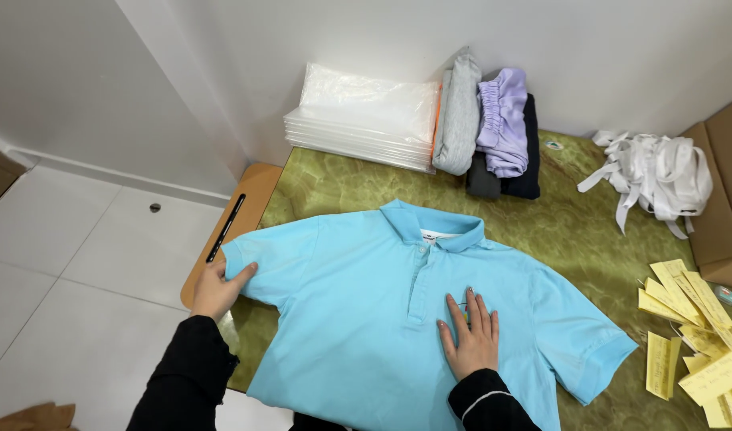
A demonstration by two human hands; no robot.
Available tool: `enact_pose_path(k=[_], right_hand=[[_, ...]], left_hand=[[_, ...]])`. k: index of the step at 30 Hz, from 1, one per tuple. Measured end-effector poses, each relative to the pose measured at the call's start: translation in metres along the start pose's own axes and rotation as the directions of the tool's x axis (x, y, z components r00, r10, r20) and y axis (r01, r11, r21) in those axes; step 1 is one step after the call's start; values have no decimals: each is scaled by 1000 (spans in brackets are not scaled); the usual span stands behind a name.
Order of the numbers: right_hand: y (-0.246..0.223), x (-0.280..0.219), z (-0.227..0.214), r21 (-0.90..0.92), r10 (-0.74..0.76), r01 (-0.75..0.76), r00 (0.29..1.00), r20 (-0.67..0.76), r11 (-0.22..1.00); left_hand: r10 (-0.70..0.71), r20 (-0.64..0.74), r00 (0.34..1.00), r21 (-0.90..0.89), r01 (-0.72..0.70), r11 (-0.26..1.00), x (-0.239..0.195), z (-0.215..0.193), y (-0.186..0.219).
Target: The person takes a gray sweatshirt, a pair of purple shorts, and a light blue polo shirt from a clothing rack. They fold each item by hand on a green table and place them into a neat stack alongside other folded garments.
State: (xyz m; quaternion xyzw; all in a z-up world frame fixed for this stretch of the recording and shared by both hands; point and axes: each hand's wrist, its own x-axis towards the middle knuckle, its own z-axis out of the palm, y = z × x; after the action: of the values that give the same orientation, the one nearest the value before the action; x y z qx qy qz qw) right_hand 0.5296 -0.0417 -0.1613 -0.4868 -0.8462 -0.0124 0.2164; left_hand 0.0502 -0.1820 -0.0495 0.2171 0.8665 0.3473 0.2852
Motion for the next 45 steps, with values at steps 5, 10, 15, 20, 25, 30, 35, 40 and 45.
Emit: enact_pose_path(k=[5, 10, 15, 20, 25, 30, 35, 40, 45], right_hand=[[0, 1, -3, 13, 6, -6, 1000, 9, 1000], [-1, 2, -3, 32, 14, -15, 1000, 14, 999], [-1, 4, -6, 30, 8, -9, 1000, 15, 999], [10, 6, -3, 178, 47, -65, 994, 102, 982], [51, 19, -18, 504, 38, -96, 992, 124, 858], [144, 7, -70, 188, 435, -392, 826, -359, 900], [197, -35, -75, 77, 763, -770, 604, -232, 633], [155, -22, -61, 223, 779, -749, 617, -107, 624], [-17, 64, -12, 624, 273, -753, 657, 702, 208]], left_hand=[[206, 116, 972, 547, -235, 803, -10, 9, 34], [222, 249, 943, 662, -333, 671, -67, 84, 73], [288, 638, 714, 409, -632, 658, -101, 146, 61], [770, 319, 553, 400, -814, 420, -52, 185, 50], [746, 368, 555, 625, -742, 244, 19, 216, 23], [442, 423, 791, 665, -602, 442, 28, 198, 53], [449, 452, 771, 588, -636, 499, 12, 188, 64], [708, 163, 687, 504, -675, 539, -57, 180, 51], [504, 259, 824, 596, -547, 587, -104, 189, -9]])
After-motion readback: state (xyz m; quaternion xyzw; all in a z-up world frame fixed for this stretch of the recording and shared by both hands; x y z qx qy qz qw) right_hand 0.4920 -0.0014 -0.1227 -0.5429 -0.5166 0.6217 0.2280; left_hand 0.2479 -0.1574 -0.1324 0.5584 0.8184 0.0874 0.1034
